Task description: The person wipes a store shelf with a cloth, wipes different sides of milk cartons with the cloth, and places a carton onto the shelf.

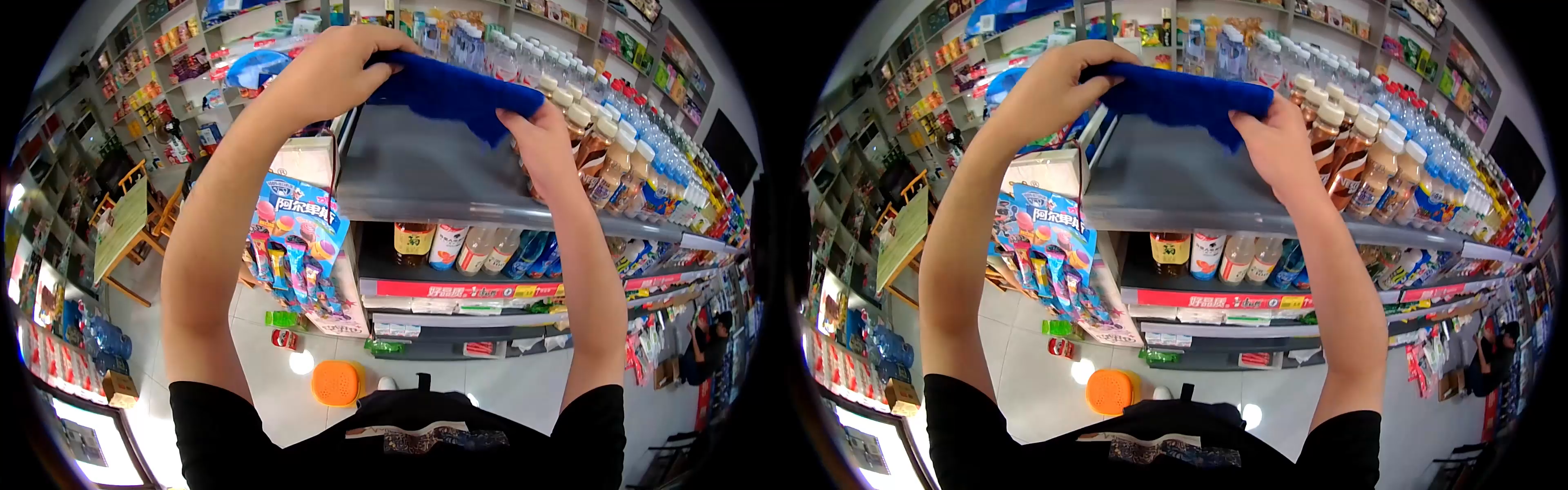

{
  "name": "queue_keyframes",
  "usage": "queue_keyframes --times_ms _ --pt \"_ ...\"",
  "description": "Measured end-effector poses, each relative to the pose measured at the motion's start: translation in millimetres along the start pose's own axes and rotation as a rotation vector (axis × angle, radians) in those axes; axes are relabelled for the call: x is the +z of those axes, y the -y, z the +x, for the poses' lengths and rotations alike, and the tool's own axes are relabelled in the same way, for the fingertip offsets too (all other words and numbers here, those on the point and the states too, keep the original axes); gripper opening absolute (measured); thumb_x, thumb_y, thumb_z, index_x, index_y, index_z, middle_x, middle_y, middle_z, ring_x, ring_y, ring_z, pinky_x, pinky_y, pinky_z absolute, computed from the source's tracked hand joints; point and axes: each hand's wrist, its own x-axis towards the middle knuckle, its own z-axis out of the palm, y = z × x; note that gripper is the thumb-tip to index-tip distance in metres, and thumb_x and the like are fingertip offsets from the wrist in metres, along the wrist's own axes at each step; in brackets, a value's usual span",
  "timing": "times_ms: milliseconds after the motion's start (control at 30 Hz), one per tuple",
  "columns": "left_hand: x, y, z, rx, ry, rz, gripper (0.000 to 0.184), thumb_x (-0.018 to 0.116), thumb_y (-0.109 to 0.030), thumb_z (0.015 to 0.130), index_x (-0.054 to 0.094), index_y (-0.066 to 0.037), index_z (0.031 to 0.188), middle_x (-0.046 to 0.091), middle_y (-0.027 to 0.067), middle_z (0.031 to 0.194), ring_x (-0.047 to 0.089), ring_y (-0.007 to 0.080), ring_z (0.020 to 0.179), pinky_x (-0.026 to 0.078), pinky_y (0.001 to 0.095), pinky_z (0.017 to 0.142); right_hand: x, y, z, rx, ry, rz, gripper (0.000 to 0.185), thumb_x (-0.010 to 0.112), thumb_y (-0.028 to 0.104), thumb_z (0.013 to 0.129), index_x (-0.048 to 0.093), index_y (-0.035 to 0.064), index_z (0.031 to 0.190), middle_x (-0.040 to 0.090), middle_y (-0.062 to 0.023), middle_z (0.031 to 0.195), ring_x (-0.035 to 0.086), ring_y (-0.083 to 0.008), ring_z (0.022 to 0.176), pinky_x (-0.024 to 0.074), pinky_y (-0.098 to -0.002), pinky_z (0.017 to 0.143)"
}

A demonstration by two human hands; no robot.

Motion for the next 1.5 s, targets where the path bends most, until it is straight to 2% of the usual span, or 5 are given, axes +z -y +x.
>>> queue_keyframes --times_ms 167,200,733,1233,1500 --pt "30.2 24.9 -48.7 -0.002 0.68 0.152 0.027 0.058 -0.018 0.09 0.066 -0.001 0.11 0.066 0.0158 0.115 0.061 0.0342 0.109 0.046 0.0404 0.098 -14.5 -55.2 -8.3 -0.168 0.51 -0.596 0.041 0.045 -0.007 0.082 0.065 0.0004 0.117 0.067 -0.0161 0.121 0.066 -0.0264 0.103 0.0476 -0.0307 0.092" --pt "34.3 21.7 -55.3 -0.042 0.692 0.122 0.03 0.057 -0.022 0.092 0.065 0.0 0.11 0.066 0.0169 0.114 0.061 0.0343 0.109 0.046 0.0408 0.098 -10.4 -40.7 -12.9 0.051 0.537 -0.537 0.035 0.048 -0.003 0.087 0.065 0.0018 0.117 0.059 -0.0163 0.134 0.054 -0.0309 0.127 0.0376 -0.0342 0.107" --pt "85.1 -5.4 -90.9 -0.242 0.566 0.234 0.078 0.045 -0.054 0.097 0.046 0.019 0.126 0.048 0.0407 0.128 0.049 0.0476 0.124 0.041 0.0445 0.106 91.1 -59.1 29.9 -0.032 0.987 -0.807 0.05 0.03 0.043 0.104 0.04 0.0165 0.145 0.033 -0.0141 0.154 0.025 -0.0489 0.14 0.0238 -0.0602 0.113" --pt "79.0 -22.5 -86.1 -0.26 0.553 0.176 0.087 0.044 -0.064 0.093 0.052 0.018 0.121 0.056 0.0355 0.119 0.056 0.0434 0.116 0.047 0.0444 0.098 80.3 -36.9 25.3 -0.125 1.027 -0.788 0.035 0.041 0.019 0.099 0.052 0.0047 0.129 0.054 -0.0195 0.132 0.053 -0.0396 0.12 0.0322 -0.0499 0.113" --pt "105.0 -1.7 -80.3 -0.284 0.455 0.264 0.087 0.044 -0.062 0.094 0.048 0.02 0.124 0.054 0.0378 0.123 0.052 0.0465 0.12 0.043 0.0442 0.102 111.8 -76.2 60.5 -0.172 1.035 -0.958 0.045 0.036 0.015 0.1 0.041 0.0077 0.144 0.043 -0.0201 0.146 0.038 -0.0345 0.138 0.0289 -0.0452 0.116"
